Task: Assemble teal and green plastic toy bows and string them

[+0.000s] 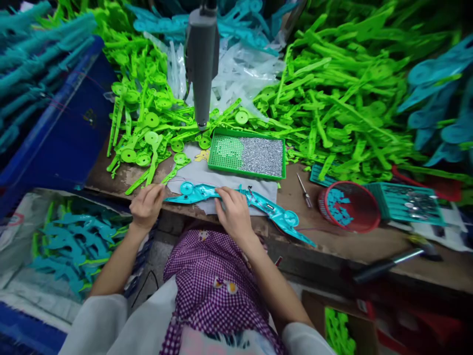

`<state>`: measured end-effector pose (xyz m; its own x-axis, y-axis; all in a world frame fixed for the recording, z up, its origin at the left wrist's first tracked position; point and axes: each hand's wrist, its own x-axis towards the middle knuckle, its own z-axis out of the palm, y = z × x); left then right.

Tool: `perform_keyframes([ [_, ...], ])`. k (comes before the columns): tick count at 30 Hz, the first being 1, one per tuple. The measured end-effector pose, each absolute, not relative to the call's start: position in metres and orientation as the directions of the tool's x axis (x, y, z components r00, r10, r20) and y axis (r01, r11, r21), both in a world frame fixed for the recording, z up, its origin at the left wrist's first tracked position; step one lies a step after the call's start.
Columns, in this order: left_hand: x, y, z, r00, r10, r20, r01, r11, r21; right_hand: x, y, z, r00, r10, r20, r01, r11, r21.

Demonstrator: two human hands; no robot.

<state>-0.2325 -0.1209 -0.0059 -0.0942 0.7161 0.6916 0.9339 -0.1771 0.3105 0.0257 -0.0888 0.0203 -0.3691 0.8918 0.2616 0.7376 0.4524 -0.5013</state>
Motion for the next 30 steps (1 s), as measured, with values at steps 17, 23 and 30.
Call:
perform_keyframes([
  [17,-0.236,-0.107,0.019,-0.001,0.779,0.627,0.888,-0.288,0.359,0.029,-0.092,0.032,-0.449,0.860,0.243,0.733,0.510,-0.450],
  [23,-0.213,-0.109,0.052,0.154,0.837,0.525,0.740,-0.449,0.500,-0.019,-0.080,0.050,-0.655,0.751,0.078,0.494,0.504,-0.708],
  [30,-0.207,-0.105,0.046,0.314,0.833,0.457,0.520,-0.553,0.651,-0.021,-0.083,0.036,-0.569,0.801,0.186,0.389,0.461,-0.797],
])
